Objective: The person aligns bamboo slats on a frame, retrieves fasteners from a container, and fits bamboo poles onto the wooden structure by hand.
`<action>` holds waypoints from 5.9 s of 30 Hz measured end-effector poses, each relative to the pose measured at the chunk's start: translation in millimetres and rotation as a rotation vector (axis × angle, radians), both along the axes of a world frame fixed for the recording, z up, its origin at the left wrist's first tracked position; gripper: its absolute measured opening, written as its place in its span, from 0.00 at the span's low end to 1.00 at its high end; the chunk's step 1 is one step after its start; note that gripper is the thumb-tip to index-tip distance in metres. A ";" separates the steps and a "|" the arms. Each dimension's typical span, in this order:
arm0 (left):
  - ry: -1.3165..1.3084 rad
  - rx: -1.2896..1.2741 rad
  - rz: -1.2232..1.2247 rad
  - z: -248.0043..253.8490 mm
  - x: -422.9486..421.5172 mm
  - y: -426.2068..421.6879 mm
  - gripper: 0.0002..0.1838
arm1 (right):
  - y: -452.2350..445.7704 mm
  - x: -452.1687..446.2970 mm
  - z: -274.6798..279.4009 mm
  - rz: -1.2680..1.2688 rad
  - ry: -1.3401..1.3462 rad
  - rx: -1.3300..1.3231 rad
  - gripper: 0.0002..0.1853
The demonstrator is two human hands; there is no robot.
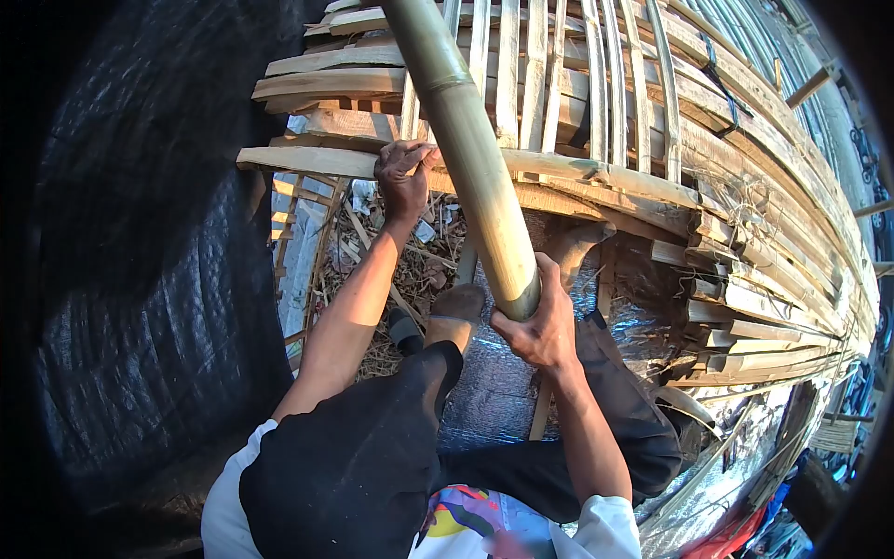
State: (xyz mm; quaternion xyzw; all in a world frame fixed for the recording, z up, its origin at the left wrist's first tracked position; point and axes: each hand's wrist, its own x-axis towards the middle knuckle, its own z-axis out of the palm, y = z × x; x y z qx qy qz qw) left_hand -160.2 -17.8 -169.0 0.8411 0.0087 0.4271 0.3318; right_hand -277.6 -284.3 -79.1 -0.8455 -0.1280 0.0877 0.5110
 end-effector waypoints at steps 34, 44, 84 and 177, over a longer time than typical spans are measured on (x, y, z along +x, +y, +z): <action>-0.022 -0.125 0.044 -18.2 1.4 -4.0 0.07 | 42.1 18.1 10.4 0.064 -0.036 -0.330 0.45; -0.031 -0.142 0.075 -18.3 3.7 -9.8 0.03 | 40.2 19.4 47.4 0.056 -0.115 -0.159 0.42; 0.005 -0.160 0.035 7.6 25.6 -19.0 0.04 | -25.1 -15.4 1.4 -0.318 0.254 0.299 0.38; 0.000 -0.099 -0.137 25.1 123.4 -7.8 0.07 | 15.3 2.9 -4.5 -0.419 0.263 0.443 0.37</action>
